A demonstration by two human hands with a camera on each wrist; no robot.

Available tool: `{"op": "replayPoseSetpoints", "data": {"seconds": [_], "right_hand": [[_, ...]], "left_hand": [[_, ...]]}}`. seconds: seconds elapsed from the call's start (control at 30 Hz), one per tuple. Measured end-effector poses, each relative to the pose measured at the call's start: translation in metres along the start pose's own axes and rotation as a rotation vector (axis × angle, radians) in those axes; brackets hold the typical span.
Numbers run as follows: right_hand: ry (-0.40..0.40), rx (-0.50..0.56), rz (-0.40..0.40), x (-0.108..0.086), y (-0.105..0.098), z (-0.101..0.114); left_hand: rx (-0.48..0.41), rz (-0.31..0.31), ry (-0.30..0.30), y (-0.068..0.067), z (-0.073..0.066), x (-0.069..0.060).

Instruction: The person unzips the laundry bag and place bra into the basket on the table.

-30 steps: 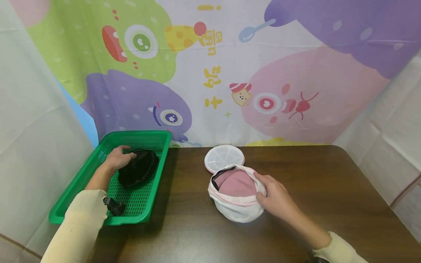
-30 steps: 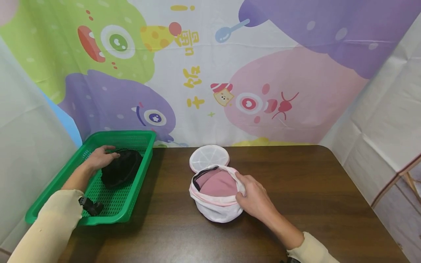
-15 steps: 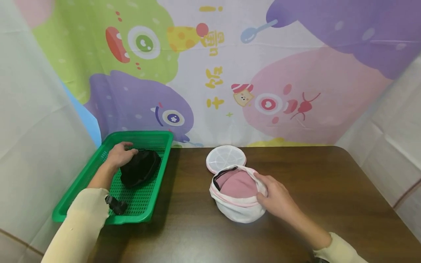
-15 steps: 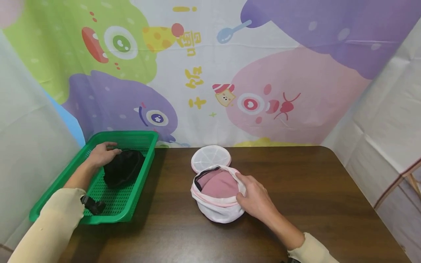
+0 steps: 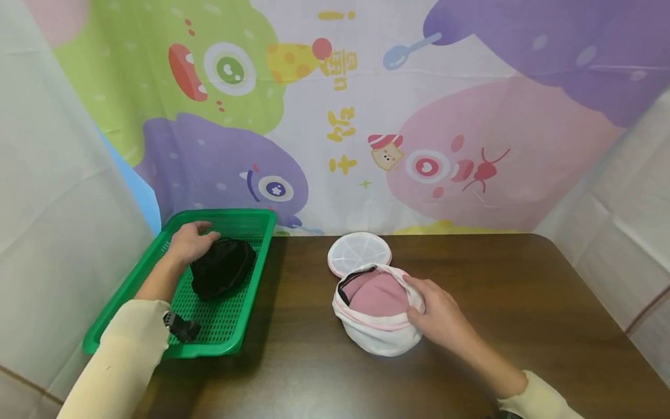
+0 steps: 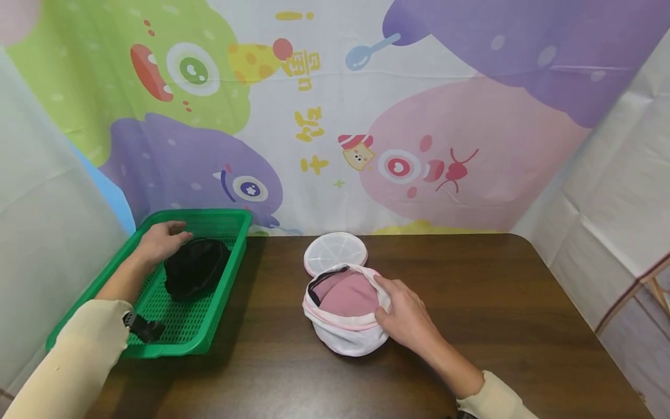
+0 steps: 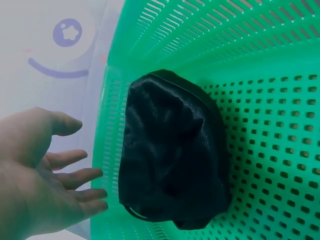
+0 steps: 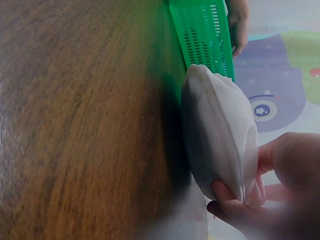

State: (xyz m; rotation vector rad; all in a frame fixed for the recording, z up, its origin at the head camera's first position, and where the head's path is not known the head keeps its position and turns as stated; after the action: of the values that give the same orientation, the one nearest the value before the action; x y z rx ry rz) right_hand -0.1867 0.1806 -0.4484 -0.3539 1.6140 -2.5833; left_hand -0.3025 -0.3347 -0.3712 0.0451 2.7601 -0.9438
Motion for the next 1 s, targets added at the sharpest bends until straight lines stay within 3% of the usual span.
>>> {"op": "replayPoseSetpoints", "data": {"seconds": [0.3, 0.73, 1.0], "right_hand": [[0.005, 0.001, 0.004, 0.000, -0.001, 0.002], [0.004, -0.001, 0.006, 0.000, -0.001, 0.003], [-0.007, 0.002, -0.011, 0.000, 0.000, 0.004]], "left_hand": [[0.062, -0.020, 0.132, 0.005, -0.014, -0.003], [0.064, 0.051, 0.171, 0.023, -0.040, -0.016], [0.085, 0.044, 0.212, 0.038, -0.057, -0.022]]}}
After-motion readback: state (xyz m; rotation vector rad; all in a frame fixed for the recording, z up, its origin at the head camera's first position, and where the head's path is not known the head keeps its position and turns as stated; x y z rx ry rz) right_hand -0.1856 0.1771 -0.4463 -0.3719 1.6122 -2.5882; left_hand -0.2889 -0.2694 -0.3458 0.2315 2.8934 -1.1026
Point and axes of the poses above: each hand's wrist, its own x-axis towards the middle knuckle, its own y-axis out of the palm, z = x × y, the point moved 3 cm from there along x, towards the middle knuckle, and after that the axes turned 14 degrees about -x, right-handed, at the moved point
